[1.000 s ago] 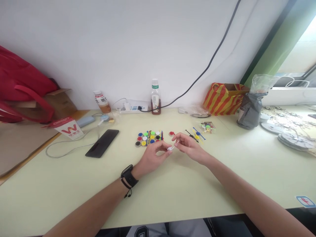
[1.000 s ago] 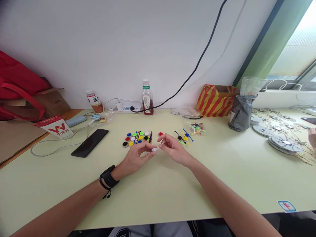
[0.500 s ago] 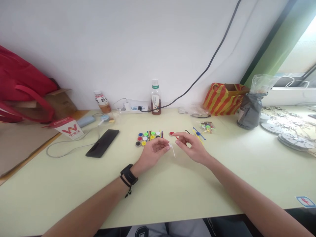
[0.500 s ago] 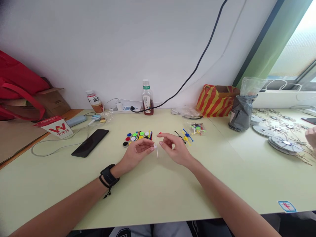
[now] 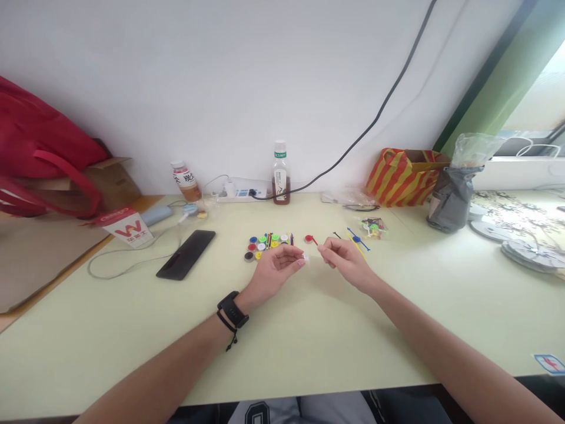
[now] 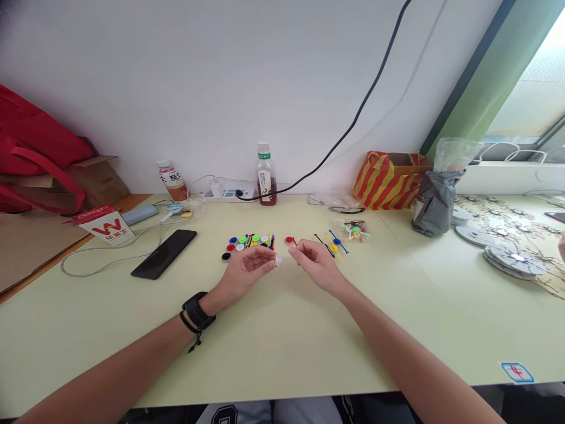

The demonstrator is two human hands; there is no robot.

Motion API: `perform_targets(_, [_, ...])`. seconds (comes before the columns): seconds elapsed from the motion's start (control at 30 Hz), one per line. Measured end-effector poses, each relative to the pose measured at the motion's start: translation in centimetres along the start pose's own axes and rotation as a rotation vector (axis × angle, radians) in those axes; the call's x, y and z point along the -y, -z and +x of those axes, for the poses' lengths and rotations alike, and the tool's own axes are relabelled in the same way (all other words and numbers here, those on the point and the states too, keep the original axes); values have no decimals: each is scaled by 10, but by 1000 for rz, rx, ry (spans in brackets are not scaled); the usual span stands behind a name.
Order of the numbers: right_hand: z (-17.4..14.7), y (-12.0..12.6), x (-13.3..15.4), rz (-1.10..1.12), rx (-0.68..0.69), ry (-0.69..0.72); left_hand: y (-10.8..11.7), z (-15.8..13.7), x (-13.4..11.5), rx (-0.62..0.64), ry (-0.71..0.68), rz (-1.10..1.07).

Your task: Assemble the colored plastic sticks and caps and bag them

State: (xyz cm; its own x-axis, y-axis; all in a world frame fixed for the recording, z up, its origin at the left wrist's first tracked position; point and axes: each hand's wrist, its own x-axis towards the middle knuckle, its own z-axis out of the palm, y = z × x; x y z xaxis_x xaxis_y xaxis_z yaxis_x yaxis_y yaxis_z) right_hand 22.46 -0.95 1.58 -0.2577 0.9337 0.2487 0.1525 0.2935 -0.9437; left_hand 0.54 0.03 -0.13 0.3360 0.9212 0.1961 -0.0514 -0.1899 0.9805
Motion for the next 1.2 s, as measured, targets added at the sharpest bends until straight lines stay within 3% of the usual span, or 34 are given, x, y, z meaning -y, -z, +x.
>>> perform_targets(0.2, [-2, -10, -3, 26, 157, -11, 1, 0, 4, 27, -51, 46])
perform_targets(0.57, [-2, -9, -5, 12, 192, -31, 0, -2, 3, 37, -57, 66])
perform_targets(0.73, [-2, 2, -5, -282, 29, 54, 2, 1, 5, -123, -100, 243])
perform_targets(0.93, [-6, 4, -4, -596, 276, -85, 4, 2, 9, -132, -110, 283])
perform_targets(1.2, [1, 34, -7, -848, 138, -204, 3, 0, 9, -107, -114, 339])
